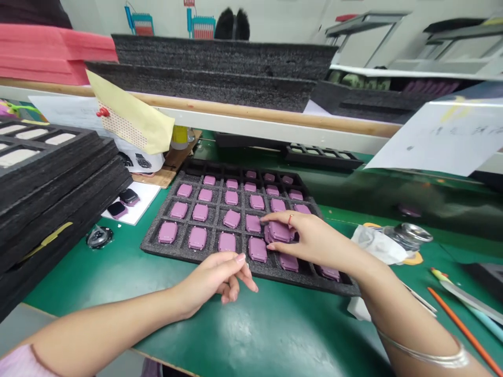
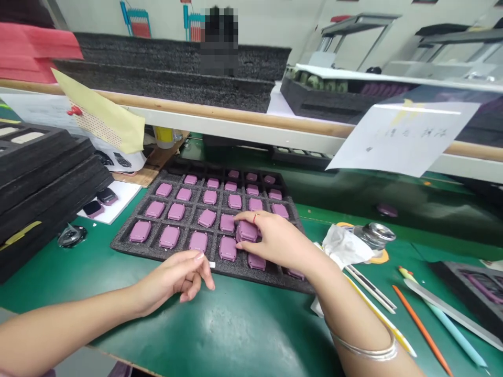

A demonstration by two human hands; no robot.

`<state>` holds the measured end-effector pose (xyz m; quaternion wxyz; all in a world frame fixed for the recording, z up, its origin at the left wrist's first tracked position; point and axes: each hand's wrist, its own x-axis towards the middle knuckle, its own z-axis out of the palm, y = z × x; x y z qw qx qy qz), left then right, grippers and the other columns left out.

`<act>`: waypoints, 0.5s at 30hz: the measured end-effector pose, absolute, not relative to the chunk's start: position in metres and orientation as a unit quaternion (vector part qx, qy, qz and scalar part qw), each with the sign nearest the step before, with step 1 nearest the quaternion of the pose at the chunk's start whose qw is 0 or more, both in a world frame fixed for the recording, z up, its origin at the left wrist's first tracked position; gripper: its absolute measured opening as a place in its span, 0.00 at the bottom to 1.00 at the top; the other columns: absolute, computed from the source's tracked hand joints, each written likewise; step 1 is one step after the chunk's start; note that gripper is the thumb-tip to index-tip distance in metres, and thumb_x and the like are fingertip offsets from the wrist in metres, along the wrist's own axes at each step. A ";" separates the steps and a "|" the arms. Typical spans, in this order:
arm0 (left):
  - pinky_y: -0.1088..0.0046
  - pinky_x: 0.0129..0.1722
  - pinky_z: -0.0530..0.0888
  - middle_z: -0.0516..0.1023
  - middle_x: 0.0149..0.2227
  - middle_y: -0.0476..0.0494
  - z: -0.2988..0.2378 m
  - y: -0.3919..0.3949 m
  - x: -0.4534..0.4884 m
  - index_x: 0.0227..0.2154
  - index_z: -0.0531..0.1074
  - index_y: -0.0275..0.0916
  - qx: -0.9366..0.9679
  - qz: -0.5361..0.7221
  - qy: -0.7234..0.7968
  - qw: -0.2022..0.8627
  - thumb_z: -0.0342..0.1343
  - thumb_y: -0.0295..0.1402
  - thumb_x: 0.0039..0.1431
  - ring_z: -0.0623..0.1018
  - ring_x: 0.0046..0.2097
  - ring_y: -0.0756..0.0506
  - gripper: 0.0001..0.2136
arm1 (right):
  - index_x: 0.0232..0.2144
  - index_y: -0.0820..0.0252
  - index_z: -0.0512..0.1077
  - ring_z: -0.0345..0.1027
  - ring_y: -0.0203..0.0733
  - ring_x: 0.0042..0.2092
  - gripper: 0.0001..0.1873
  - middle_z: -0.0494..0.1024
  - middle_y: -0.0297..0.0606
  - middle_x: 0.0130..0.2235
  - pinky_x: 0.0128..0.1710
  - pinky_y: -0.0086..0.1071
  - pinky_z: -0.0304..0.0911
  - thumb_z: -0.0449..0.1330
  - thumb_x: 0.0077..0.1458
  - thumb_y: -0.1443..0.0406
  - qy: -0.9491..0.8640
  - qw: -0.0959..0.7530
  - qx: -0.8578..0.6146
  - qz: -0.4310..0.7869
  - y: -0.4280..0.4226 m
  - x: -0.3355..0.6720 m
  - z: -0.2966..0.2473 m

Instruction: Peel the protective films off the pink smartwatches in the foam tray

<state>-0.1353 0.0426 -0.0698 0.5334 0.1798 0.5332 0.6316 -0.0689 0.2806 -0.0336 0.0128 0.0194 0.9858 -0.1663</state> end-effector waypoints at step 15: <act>0.76 0.25 0.63 0.77 0.28 0.46 -0.084 0.040 -0.121 0.27 0.66 0.39 0.247 0.540 0.598 0.538 0.61 0.54 0.48 0.66 0.23 0.54 0.22 | 0.47 0.61 0.75 0.76 0.46 0.42 0.19 0.82 0.40 0.40 0.46 0.38 0.69 0.67 0.54 0.61 0.997 -0.007 -0.024 -0.072 0.232 -0.219 0.010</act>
